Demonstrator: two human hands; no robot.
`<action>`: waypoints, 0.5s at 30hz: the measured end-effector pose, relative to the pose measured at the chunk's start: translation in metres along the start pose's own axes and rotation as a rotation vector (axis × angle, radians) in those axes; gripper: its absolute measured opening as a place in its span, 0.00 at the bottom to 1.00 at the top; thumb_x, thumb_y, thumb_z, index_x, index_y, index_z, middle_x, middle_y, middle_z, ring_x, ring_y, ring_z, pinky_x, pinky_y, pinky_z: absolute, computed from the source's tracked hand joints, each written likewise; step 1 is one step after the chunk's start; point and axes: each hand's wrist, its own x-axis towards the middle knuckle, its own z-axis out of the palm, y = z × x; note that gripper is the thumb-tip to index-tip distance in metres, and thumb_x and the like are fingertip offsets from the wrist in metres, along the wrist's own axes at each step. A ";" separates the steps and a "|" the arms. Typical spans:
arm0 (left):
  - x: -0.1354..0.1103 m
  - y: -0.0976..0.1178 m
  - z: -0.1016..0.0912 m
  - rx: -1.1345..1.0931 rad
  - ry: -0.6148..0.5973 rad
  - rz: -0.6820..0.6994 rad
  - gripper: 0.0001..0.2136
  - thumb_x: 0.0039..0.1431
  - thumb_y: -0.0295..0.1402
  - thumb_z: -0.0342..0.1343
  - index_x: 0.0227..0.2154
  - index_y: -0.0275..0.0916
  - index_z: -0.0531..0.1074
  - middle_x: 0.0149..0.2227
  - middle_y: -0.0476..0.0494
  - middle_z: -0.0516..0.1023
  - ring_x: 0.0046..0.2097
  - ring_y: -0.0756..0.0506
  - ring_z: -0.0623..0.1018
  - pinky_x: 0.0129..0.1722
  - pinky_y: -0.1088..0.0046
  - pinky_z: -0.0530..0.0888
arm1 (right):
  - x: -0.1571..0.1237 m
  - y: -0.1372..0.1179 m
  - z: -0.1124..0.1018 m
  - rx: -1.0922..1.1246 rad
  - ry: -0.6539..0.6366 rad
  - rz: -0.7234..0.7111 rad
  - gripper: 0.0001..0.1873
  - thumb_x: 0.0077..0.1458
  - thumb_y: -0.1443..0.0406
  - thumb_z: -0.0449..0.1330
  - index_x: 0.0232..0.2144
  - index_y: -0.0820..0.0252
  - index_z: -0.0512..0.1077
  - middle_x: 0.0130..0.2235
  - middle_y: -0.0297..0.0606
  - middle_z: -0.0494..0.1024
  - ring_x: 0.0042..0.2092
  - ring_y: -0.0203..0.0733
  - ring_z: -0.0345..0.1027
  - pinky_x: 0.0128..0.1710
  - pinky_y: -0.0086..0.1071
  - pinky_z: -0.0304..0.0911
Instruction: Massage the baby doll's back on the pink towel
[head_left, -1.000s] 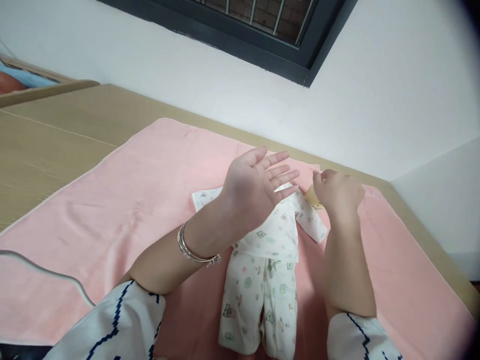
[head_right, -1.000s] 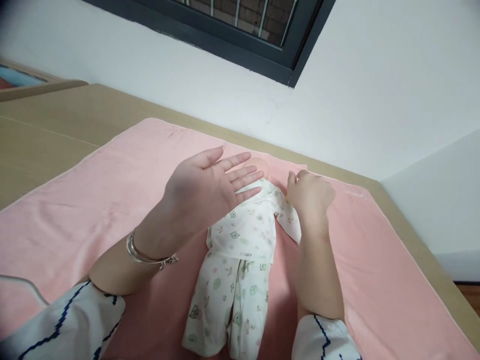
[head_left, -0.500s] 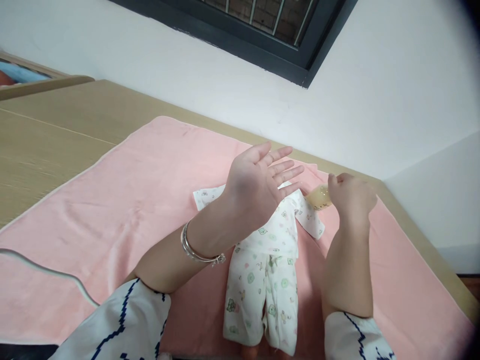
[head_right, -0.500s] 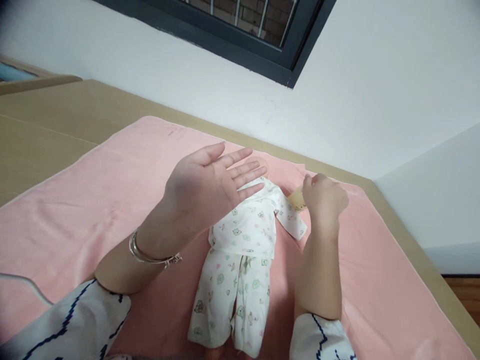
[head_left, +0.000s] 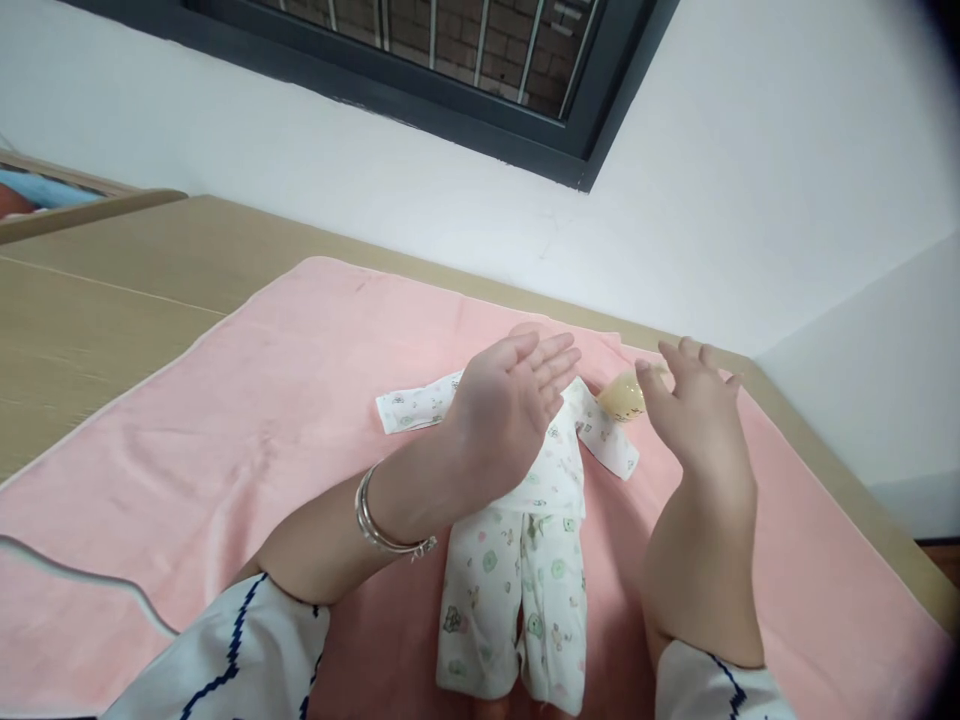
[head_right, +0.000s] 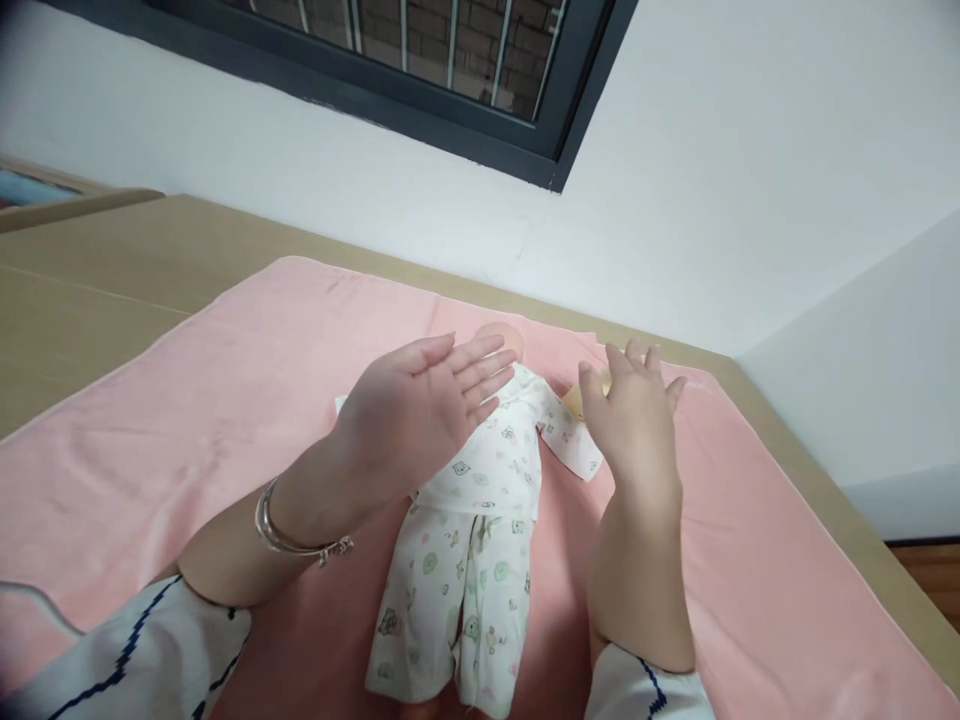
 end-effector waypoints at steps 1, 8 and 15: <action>-0.002 -0.004 0.002 0.001 -0.003 -0.026 0.28 0.68 0.39 0.45 0.68 0.37 0.59 0.69 0.39 0.64 0.72 0.43 0.60 0.73 0.63 0.54 | -0.012 -0.007 -0.005 0.091 0.029 -0.061 0.33 0.70 0.49 0.42 0.68 0.61 0.60 0.73 0.51 0.51 0.75 0.57 0.37 0.72 0.63 0.31; -0.026 -0.007 0.006 -0.079 -0.242 -0.149 0.26 0.70 0.48 0.43 0.64 0.41 0.66 0.66 0.43 0.69 0.72 0.38 0.59 0.73 0.56 0.56 | -0.065 -0.055 0.001 0.234 0.034 -0.657 0.45 0.67 0.44 0.48 0.74 0.48 0.31 0.76 0.38 0.30 0.75 0.59 0.18 0.71 0.67 0.23; -0.037 0.017 0.004 0.005 -0.140 -0.001 0.30 0.69 0.56 0.35 0.62 0.47 0.68 0.62 0.47 0.75 0.73 0.41 0.56 0.70 0.57 0.61 | -0.105 -0.078 0.017 0.327 0.055 -1.055 0.62 0.59 0.40 0.54 0.73 0.73 0.27 0.74 0.58 0.35 0.75 0.64 0.23 0.72 0.64 0.31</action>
